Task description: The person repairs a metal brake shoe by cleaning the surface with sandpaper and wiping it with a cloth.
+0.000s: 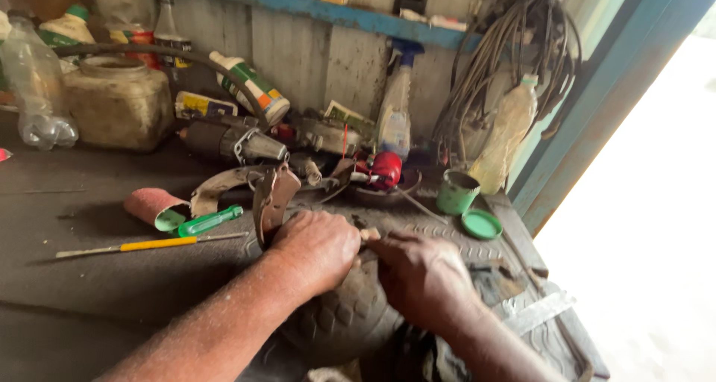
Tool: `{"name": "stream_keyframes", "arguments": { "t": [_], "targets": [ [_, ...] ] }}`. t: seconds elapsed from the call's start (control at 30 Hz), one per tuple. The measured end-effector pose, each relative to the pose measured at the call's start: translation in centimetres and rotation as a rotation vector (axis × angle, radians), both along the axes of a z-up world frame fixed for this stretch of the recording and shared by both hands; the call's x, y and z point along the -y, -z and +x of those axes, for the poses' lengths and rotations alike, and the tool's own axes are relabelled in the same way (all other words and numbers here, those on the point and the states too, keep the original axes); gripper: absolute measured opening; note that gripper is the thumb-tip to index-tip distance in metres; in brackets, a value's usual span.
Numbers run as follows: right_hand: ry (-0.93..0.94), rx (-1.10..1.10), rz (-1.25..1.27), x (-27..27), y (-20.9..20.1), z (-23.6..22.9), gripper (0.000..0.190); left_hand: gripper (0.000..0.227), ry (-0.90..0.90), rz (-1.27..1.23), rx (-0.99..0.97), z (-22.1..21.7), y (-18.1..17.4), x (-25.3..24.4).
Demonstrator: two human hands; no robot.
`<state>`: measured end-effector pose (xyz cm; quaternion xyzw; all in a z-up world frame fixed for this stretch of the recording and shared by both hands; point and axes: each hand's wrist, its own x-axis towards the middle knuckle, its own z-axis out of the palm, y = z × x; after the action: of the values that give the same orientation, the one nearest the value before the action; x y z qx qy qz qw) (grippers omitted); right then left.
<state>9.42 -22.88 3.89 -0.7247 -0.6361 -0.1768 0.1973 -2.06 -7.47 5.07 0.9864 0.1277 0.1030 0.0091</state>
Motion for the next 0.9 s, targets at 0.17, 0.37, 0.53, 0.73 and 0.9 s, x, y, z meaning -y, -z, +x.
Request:
{"name": "stream_keyframes", "arguments": {
  "t": [0.17,0.37,0.53,0.73,0.9],
  "targets": [
    [0.169,-0.030,-0.075,0.5,-0.4,1.2,0.045,0.016,-0.018,0.083,-0.102,-0.3,-0.7,0.2],
    [0.291,-0.153,-0.099,0.9,0.1,1.5,0.041,0.013,-0.053,0.173,-0.243,-1.1,-1.9,0.9],
    [0.298,-0.191,-0.102,0.7,-0.2,1.4,0.046,0.011,-0.005,0.168,-0.066,-2.3,-4.1,1.6],
    [0.299,-0.218,-0.114,0.8,0.0,1.7,0.045,0.040,0.251,0.141,0.952,-6.0,-7.1,-1.3],
    [0.377,-0.235,-0.159,0.6,-0.3,1.5,0.045,0.042,0.096,-1.037,0.789,-4.8,-4.5,-5.4]
  ]
}}
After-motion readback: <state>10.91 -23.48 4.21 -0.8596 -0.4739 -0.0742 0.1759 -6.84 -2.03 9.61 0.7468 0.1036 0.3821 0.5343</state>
